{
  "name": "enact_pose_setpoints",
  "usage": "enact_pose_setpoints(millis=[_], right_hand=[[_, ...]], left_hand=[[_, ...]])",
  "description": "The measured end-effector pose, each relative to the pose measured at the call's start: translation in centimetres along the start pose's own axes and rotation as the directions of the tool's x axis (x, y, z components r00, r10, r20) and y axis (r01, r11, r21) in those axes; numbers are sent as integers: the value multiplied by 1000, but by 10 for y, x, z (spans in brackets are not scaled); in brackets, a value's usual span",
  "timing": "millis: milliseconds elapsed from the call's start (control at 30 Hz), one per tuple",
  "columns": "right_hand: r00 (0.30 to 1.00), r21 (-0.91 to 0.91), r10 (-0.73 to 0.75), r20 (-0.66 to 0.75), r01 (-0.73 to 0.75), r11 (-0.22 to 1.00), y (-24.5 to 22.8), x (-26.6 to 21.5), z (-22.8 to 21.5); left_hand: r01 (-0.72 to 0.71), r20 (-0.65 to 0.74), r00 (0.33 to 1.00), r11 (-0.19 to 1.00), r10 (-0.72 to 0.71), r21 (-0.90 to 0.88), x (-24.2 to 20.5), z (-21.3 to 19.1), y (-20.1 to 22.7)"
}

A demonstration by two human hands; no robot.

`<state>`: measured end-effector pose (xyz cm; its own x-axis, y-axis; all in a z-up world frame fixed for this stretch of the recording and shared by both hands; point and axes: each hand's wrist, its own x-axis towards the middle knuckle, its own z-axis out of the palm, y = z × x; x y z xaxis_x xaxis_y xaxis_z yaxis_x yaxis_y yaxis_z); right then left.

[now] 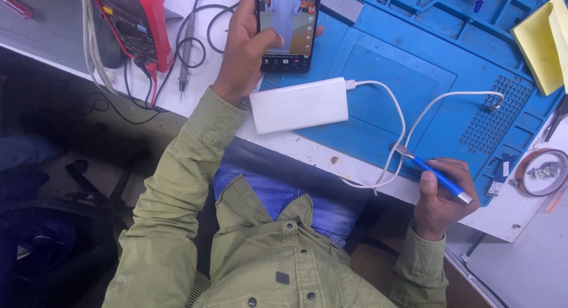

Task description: The person connects a white USB cable to a power bank and then to a smartphone. They use a blue pen-like tool to touch the cable's connector while the phone displays a video. The person holds the phone and the tool throughout the process.

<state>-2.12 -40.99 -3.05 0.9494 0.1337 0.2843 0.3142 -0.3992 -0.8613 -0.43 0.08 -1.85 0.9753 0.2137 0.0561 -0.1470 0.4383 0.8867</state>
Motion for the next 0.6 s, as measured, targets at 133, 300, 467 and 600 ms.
enact_pose_setpoints(millis=[133, 300, 467, 600], right_hand=[[1000, -1, -17, 5, 17, 1000, 0, 1, 0], [1000, 3, -13, 4, 13, 1000, 2, 0, 0], [1000, -5, -16, 8, 16, 1000, 1, 1, -1], [1000, 1, -20, 8, 20, 1000, 2, 1, -1]], left_hand=[[-31, 22, 999, 999, 31, -19, 0, 0, -1], [-32, 26, 999, 999, 33, -4, 0, -1, -2], [-52, 44, 998, 999, 52, 1, 0, -3, -4], [-40, 30, 999, 999, 40, 8, 0, -3, -4]])
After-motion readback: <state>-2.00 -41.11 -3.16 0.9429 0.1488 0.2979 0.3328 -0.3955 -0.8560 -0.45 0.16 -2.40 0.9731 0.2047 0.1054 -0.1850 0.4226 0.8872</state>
